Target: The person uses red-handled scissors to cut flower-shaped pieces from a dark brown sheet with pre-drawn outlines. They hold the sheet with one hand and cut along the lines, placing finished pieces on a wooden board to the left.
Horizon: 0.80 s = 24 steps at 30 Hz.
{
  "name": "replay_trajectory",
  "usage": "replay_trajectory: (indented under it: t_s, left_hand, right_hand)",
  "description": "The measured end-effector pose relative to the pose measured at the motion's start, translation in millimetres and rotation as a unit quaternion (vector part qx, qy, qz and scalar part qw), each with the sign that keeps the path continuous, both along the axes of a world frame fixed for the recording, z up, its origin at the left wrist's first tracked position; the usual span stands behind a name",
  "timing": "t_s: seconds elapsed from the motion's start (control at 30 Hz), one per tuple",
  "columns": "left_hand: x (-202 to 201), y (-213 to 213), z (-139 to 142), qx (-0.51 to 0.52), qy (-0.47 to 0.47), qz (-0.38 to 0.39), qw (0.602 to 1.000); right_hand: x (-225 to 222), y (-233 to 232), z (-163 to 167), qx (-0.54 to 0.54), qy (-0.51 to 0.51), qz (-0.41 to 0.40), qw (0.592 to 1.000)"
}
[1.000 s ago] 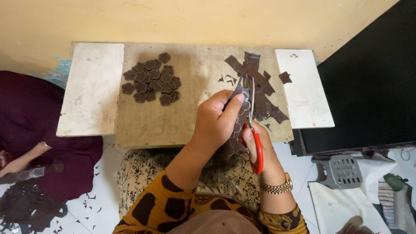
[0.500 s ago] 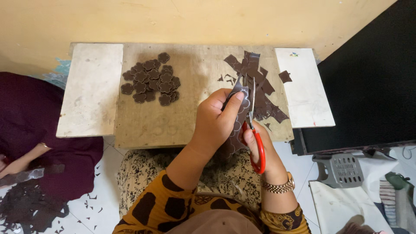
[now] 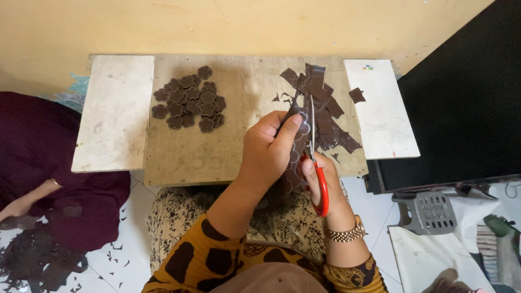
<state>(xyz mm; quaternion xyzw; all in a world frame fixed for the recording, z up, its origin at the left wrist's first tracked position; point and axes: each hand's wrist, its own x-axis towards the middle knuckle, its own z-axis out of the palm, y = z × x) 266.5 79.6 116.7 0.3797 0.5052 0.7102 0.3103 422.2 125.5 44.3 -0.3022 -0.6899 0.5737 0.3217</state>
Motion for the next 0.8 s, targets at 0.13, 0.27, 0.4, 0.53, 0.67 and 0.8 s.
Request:
replay_trajectory:
  t_s: [0.13, 0.27, 0.4, 0.53, 0.67, 0.8]
  left_hand:
    - [-13, -3, 6, -0.047, 0.014, -0.030, 0.998]
    - [-20, -8, 16, -0.085, 0.060, -0.036, 0.994]
    - [-24, -11, 19, -0.123, 0.066, -0.049, 0.989]
    - [-31, -9, 16, -0.111, 0.069, -0.075, 0.989]
    - [-37, -4, 12, -0.112, 0.087, -0.082, 0.986]
    - [-31, 1, -2, -0.075, 0.146, 0.086, 0.983]
  right_hand:
    - [8, 2, 15, 0.023, -0.004, 0.040, 0.999]
    - [11, 1, 25, 0.046, -0.043, 0.032, 0.997]
    - [11, 2, 22, 0.014, -0.041, 0.033, 0.998]
    - [14, 7, 14, 0.038, -0.052, 0.037, 0.997]
    - [15, 8, 11, 0.038, -0.069, 0.031, 0.996]
    - [6, 6, 12, 0.027, -0.082, -0.016, 0.996]
